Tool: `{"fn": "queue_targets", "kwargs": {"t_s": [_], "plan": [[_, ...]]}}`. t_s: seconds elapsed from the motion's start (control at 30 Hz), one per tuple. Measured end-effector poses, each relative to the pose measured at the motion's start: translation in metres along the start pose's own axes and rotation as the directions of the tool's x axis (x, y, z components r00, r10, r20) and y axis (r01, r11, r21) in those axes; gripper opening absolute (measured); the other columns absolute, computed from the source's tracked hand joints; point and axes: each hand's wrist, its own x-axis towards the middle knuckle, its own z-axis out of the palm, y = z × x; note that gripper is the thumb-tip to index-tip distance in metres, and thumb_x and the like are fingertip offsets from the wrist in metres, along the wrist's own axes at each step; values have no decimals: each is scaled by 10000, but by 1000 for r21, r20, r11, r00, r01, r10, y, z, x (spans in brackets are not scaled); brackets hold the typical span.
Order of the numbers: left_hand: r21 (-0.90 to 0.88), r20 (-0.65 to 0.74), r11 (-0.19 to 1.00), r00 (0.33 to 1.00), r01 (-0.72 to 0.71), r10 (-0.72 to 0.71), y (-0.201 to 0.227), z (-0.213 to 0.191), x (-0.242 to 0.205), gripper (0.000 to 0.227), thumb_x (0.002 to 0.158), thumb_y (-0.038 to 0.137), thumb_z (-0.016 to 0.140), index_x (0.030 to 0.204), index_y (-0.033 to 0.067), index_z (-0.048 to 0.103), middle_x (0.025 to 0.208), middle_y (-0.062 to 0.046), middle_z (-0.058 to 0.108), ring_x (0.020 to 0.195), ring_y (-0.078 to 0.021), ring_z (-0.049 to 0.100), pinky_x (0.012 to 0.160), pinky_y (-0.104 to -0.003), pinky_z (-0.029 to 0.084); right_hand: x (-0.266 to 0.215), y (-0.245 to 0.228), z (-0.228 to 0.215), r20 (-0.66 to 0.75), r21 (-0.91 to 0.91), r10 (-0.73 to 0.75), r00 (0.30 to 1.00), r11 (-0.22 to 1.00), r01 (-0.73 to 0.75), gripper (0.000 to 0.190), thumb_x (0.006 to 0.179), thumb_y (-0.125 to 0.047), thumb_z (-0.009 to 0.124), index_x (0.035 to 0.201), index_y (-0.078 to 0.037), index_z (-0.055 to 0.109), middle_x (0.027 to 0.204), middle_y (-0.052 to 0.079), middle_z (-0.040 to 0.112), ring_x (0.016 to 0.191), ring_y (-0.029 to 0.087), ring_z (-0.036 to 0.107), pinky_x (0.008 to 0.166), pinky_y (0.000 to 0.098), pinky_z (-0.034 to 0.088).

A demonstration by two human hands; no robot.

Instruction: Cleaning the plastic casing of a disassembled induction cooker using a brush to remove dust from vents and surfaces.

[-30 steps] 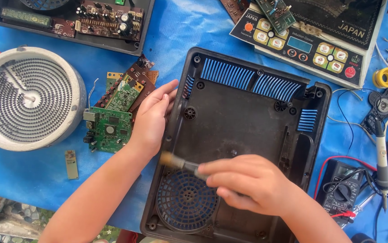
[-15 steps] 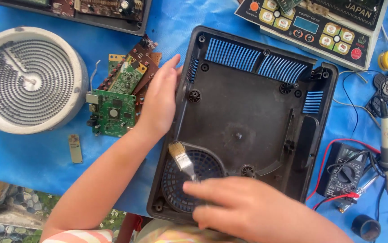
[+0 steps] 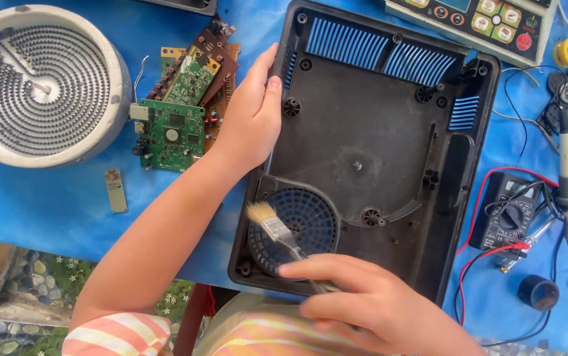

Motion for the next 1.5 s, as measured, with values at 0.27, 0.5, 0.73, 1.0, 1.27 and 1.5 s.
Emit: {"fn": "queue_targets", "kwargs": {"t_s": [0.27,0.5,0.73,1.0,1.27,1.5], "plan": [[8,5,1000,1000,-26,26,-5,1,0,543,1089,239,295,1577,0,271,1654,-182,344,1554,-311,292,1264,-420,253,-6,17,9,-203,160,-123,972,975,156,325,1149,-343,395,1137,-51,536,1219,223,706,1081,364,767,933,440,653],[20,8,999,999,-32,32,-4,0,-1,539,1097,236,294,1579,-1,256,1658,-191,336,1558,-329,283,1271,-433,250,-15,19,10,-285,169,-63,956,979,115,346,1138,-379,389,1065,-80,547,986,115,741,768,257,751,716,373,646],[23,-3,999,999,-43,43,-4,0,-2,530,1098,232,301,1575,4,270,1651,-180,359,1552,-317,311,1269,-421,260,-24,6,-8,-367,35,45,929,999,-34,666,1108,-552,320,668,-91,515,699,49,719,507,213,583,523,333,467],[2,23,999,999,-46,46,9,-3,-3,540,1090,254,302,1579,25,284,1636,-162,382,1531,-310,342,1241,-432,305,-28,7,-12,-244,42,21,970,999,-11,647,1116,-553,290,873,-79,659,680,10,587,554,223,569,572,347,475],[60,-11,998,999,31,-31,32,-1,-2,536,1029,242,320,1536,106,430,1521,-93,545,1406,-269,496,1097,-405,393,-68,-3,-15,-481,-21,101,871,992,-127,563,1098,-497,350,798,-131,653,672,-36,664,515,178,629,532,321,509],[98,0,955,960,278,-279,57,0,-5,581,1030,267,295,1592,137,364,1570,-42,489,1444,-225,450,1153,-411,379,-106,8,-3,-567,153,559,605,793,-590,296,1008,-278,533,766,-172,665,739,-38,693,637,145,619,660,305,499]]}}
